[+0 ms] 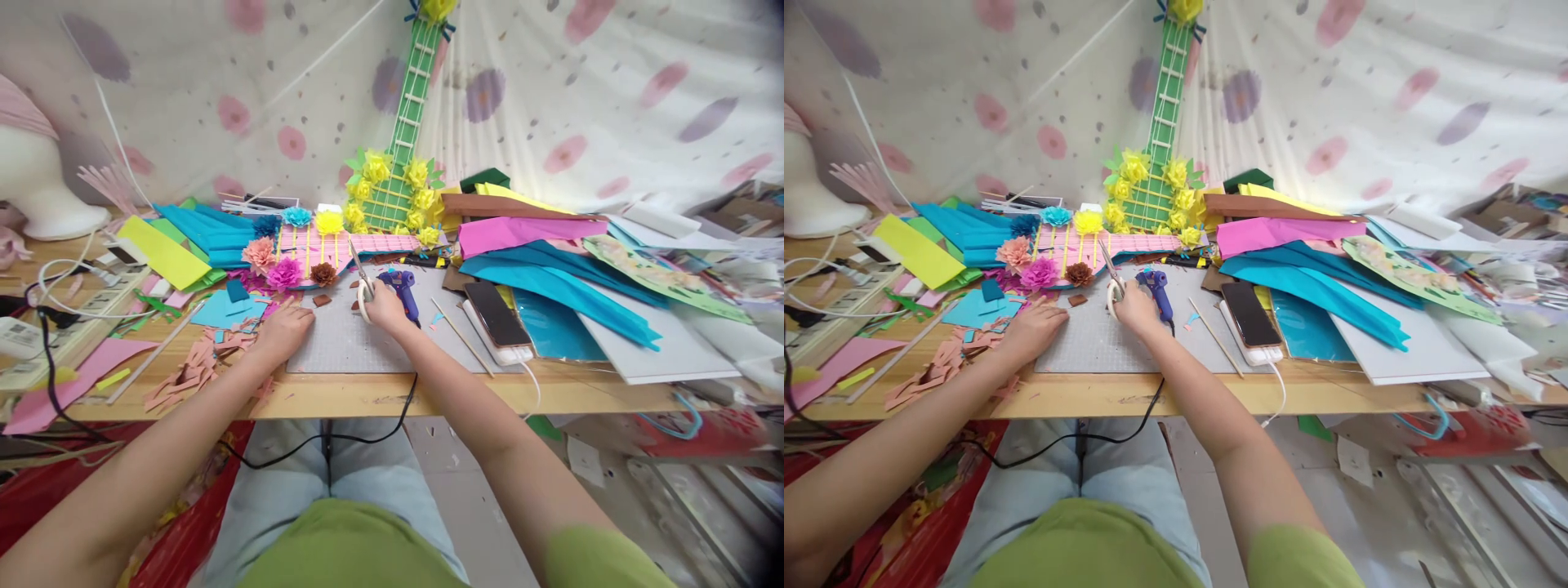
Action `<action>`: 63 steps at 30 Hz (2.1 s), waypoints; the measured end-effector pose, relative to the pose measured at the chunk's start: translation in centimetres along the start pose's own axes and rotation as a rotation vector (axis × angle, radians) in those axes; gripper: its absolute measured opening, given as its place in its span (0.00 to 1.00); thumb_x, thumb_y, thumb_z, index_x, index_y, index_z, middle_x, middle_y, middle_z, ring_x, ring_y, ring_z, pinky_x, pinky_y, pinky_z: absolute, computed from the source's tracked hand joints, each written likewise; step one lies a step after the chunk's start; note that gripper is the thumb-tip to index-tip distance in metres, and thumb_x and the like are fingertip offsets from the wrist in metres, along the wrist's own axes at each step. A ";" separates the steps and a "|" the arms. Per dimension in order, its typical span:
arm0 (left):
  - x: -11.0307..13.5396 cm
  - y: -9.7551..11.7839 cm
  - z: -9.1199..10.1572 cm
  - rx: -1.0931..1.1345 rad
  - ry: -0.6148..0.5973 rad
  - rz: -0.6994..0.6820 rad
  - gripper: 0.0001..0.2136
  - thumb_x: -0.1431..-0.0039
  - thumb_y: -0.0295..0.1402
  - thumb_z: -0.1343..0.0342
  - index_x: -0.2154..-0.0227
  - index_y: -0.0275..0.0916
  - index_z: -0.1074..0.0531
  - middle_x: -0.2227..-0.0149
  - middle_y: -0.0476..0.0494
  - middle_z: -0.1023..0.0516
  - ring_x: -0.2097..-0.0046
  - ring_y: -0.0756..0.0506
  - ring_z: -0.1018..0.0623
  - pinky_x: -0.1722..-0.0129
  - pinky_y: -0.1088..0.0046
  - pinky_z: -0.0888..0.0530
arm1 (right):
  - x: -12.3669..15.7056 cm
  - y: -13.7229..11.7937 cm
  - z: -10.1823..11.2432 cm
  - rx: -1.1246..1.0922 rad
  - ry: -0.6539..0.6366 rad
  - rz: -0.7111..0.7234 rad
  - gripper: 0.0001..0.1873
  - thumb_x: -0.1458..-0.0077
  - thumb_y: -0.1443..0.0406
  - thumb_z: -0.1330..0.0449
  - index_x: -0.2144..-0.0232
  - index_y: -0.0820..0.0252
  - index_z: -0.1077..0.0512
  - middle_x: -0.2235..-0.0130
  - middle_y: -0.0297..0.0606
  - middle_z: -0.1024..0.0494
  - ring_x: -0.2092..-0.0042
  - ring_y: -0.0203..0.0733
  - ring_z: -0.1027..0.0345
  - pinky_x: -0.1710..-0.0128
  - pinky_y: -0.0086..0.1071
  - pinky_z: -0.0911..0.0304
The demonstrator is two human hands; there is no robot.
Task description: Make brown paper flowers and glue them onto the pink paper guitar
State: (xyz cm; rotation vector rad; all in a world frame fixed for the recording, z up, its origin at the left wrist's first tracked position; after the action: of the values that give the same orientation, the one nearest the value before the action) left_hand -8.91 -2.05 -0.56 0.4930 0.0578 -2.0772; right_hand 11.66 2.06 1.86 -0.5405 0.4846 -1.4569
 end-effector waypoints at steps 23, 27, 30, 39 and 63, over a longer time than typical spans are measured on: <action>-7.5 2.4 -6.2 1.065 0.251 0.742 0.14 0.58 0.26 0.39 0.70 0.40 0.40 0.76 0.54 0.29 0.74 0.52 0.28 0.71 0.75 0.32 | -1.8 1.7 -1.1 -0.167 0.029 -0.096 0.15 0.52 0.60 0.38 0.62 0.58 0.34 0.59 0.43 0.24 0.57 0.47 0.29 0.59 0.38 0.36; -7.4 1.8 -5.6 1.023 0.288 0.737 0.15 0.58 0.28 0.39 0.70 0.41 0.41 0.76 0.55 0.30 0.73 0.51 0.27 0.70 0.75 0.32 | -1.8 1.8 0.6 -0.379 0.104 0.024 0.17 0.51 0.56 0.38 0.61 0.58 0.34 0.65 0.37 0.25 0.63 0.41 0.30 0.62 0.36 0.34; -7.1 1.4 -5.3 0.882 0.280 0.721 0.15 0.57 0.30 0.38 0.70 0.41 0.40 0.76 0.54 0.29 0.72 0.50 0.27 0.69 0.75 0.33 | -1.8 2.7 4.9 -0.486 0.311 0.117 0.19 0.47 0.51 0.43 0.59 0.58 0.34 0.66 0.37 0.26 0.66 0.38 0.31 0.64 0.34 0.35; -7.2 2.3 -5.3 0.590 0.123 0.670 0.07 0.50 0.32 0.41 0.66 0.42 0.29 0.66 0.47 0.20 0.62 0.45 0.22 0.63 0.71 0.32 | -0.8 9.3 12.0 0.240 0.326 -0.206 0.18 0.51 0.52 0.42 0.68 0.62 0.29 0.66 0.44 0.23 0.61 0.48 0.30 0.63 0.34 0.39; -7.5 2.4 -4.8 0.482 0.238 0.571 0.06 0.45 0.35 0.47 0.70 0.40 0.28 0.66 0.46 0.25 0.69 0.48 0.29 0.66 0.71 0.34 | -1.5 8.2 4.7 -0.329 0.204 0.014 0.26 0.57 0.66 0.40 0.54 0.63 0.38 0.50 0.46 0.28 0.52 0.42 0.32 0.53 0.35 0.38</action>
State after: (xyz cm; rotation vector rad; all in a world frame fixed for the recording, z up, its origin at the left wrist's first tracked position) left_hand -1.97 3.91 -1.84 0.9279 -0.4081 -1.4536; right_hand 20.87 4.04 0.51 -0.6488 0.8978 -1.4333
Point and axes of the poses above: each hand's wrist, its own x-axis away from the middle knuckle, its own z-axis out of the back of the hand, y = z × x, the point moved 4 cm from there along -x, towards the middle knuckle
